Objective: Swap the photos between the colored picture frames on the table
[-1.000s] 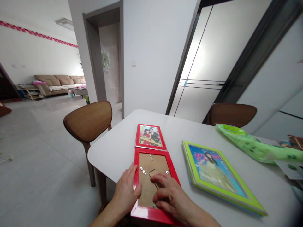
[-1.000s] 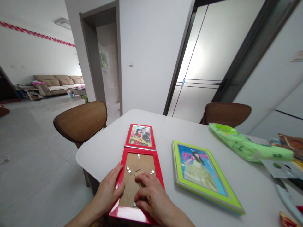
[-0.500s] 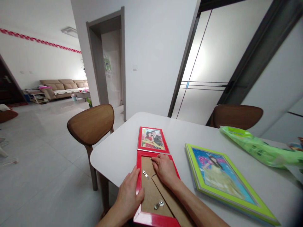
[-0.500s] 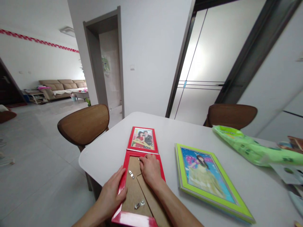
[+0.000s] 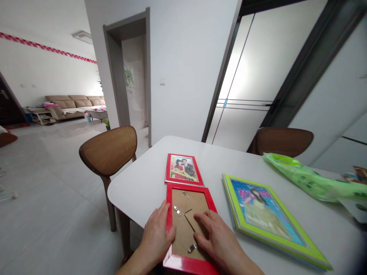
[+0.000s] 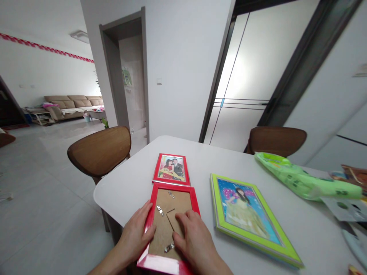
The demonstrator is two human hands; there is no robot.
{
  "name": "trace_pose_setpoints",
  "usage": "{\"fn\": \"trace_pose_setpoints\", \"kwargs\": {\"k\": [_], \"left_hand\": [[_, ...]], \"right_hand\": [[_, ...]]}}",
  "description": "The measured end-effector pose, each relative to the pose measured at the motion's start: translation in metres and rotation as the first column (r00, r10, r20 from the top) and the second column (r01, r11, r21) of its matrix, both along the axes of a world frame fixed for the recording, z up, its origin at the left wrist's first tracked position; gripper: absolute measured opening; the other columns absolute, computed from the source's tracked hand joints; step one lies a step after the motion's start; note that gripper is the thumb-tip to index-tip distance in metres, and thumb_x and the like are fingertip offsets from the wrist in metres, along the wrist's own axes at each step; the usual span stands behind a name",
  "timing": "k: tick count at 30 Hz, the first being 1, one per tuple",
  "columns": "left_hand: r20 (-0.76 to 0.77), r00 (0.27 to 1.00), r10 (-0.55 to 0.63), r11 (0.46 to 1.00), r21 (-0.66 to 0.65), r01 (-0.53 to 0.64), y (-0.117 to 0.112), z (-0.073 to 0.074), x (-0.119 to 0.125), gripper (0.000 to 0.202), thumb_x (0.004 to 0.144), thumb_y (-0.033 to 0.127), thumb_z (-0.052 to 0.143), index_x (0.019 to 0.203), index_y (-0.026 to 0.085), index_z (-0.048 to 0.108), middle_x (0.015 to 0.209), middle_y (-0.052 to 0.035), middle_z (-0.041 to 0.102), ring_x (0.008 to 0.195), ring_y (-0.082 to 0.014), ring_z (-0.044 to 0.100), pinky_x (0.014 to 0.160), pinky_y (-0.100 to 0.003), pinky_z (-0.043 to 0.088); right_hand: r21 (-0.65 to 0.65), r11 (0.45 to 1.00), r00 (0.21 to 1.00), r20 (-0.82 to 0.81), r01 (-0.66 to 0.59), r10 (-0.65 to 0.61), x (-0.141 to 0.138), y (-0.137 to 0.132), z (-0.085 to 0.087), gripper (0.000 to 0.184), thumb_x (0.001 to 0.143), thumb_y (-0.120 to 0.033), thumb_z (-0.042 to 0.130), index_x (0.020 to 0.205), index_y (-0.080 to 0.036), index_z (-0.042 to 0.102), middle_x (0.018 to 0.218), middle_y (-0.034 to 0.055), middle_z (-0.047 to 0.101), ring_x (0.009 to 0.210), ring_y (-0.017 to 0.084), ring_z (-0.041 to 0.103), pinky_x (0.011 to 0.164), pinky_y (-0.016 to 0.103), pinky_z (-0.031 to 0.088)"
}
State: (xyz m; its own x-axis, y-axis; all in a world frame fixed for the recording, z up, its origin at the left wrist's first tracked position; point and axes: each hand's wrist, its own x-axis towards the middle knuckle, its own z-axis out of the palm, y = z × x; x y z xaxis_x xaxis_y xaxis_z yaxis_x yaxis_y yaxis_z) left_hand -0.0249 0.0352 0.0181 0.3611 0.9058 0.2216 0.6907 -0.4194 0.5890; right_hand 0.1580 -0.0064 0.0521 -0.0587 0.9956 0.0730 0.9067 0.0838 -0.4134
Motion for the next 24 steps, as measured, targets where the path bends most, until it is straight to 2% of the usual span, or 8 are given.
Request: {"fn": "trace_pose_setpoints", "kwargs": {"k": [5,8,10,13,15,17,21,24], "left_hand": [[0.146,0.989,0.003,0.995,-0.099,0.012,0.001,0.004,-0.002,0.057,0.069,0.026,0.051,0.121,0.006,0.039,0.126,-0.0150,0.040,0.115,-0.0247,0.037,0.098,-0.038,0.027],[0.351,0.935,0.057,0.983,-0.182,0.008,0.003,0.013,0.003,0.049,0.066,0.026,0.055,0.112,0.009,0.049,0.125,-0.0142,0.041,0.115,-0.0254,0.036,0.098,-0.038,0.025],[0.502,0.858,0.109,0.973,-0.231,0.011,0.005,0.021,0.006,0.035,0.066,0.026,0.054,0.098,0.012,0.056,0.115,-0.0114,0.051,0.109,-0.0250,0.043,0.094,-0.035,0.030],[0.598,0.784,0.167,0.952,-0.305,0.029,0.008,0.030,0.003,0.020,0.073,0.032,0.046,0.081,0.015,0.055,0.083,-0.0040,0.063,0.082,-0.0210,0.058,0.072,-0.029,0.045],[0.602,0.770,0.213,0.934,-0.356,0.020,0.011,0.031,-0.009,0.022,0.076,0.035,0.041,0.077,0.016,0.051,0.067,0.0000,0.062,0.066,-0.0182,0.059,0.057,-0.025,0.045],[0.596,0.757,0.267,0.916,-0.402,-0.007,0.016,0.030,-0.029,0.024,0.075,0.039,0.042,0.077,0.016,0.050,0.062,0.0018,0.060,0.058,-0.0163,0.057,0.051,-0.022,0.043],[0.547,0.753,0.366,0.883,-0.459,-0.095,0.027,0.020,-0.074,0.027,0.071,0.043,0.046,0.075,0.016,0.050,0.058,0.0031,0.057,0.050,-0.0142,0.055,0.045,-0.021,0.040],[0.482,0.781,0.396,0.873,-0.462,-0.157,0.036,0.011,-0.094,0.027,0.070,0.043,0.048,0.072,0.016,0.050,0.055,0.0031,0.056,0.049,-0.0142,0.054,0.045,-0.021,0.039]], "right_hand": [[-0.029,0.999,0.999,-0.022,0.028,-0.029,0.001,0.004,0.017,0.030,0.064,-0.023,0.047,0.090,-0.017,0.060,0.084,0.0072,0.054,0.082,0.019,0.050,0.073,0.028,0.038],[0.013,0.999,0.999,-0.019,0.032,-0.032,-0.004,0.006,0.032,0.028,0.064,-0.024,0.047,0.087,-0.018,0.061,0.083,0.0070,0.054,0.082,0.019,0.050,0.073,0.028,0.038],[0.044,0.999,0.999,-0.040,0.029,-0.027,-0.011,0.006,0.039,0.028,0.063,-0.024,0.049,0.088,-0.018,0.061,0.085,0.0072,0.054,0.083,0.019,0.050,0.074,0.029,0.038],[0.065,0.998,0.993,-0.120,-0.008,0.016,-0.016,0.006,0.042,0.029,0.067,-0.028,0.049,0.093,-0.019,0.059,0.090,0.0069,0.055,0.084,0.019,0.051,0.075,0.028,0.039],[0.086,0.996,0.987,-0.157,-0.019,0.033,-0.011,0.005,0.037,0.031,0.072,-0.032,0.045,0.097,-0.019,0.057,0.094,0.0074,0.055,0.087,0.018,0.051,0.078,0.029,0.039],[0.093,0.995,0.991,-0.134,0.032,-0.019,0.002,0.002,0.026,0.034,0.075,-0.035,0.041,0.101,-0.017,0.055,0.098,0.0093,0.055,0.089,0.020,0.052,0.080,0.031,0.039],[0.022,0.978,0.978,0.019,0.206,-0.206,0.030,-0.006,-0.002,0.038,0.075,-0.035,0.041,0.104,-0.014,0.053,0.097,0.0127,0.056,0.085,0.023,0.055,0.075,0.034,0.041],[-0.017,0.968,0.964,0.090,0.252,-0.249,0.036,-0.010,-0.015,0.041,0.074,-0.032,0.040,0.110,-0.013,0.049,0.099,0.0138,0.058,0.084,0.024,0.056,0.072,0.033,0.041]]}}
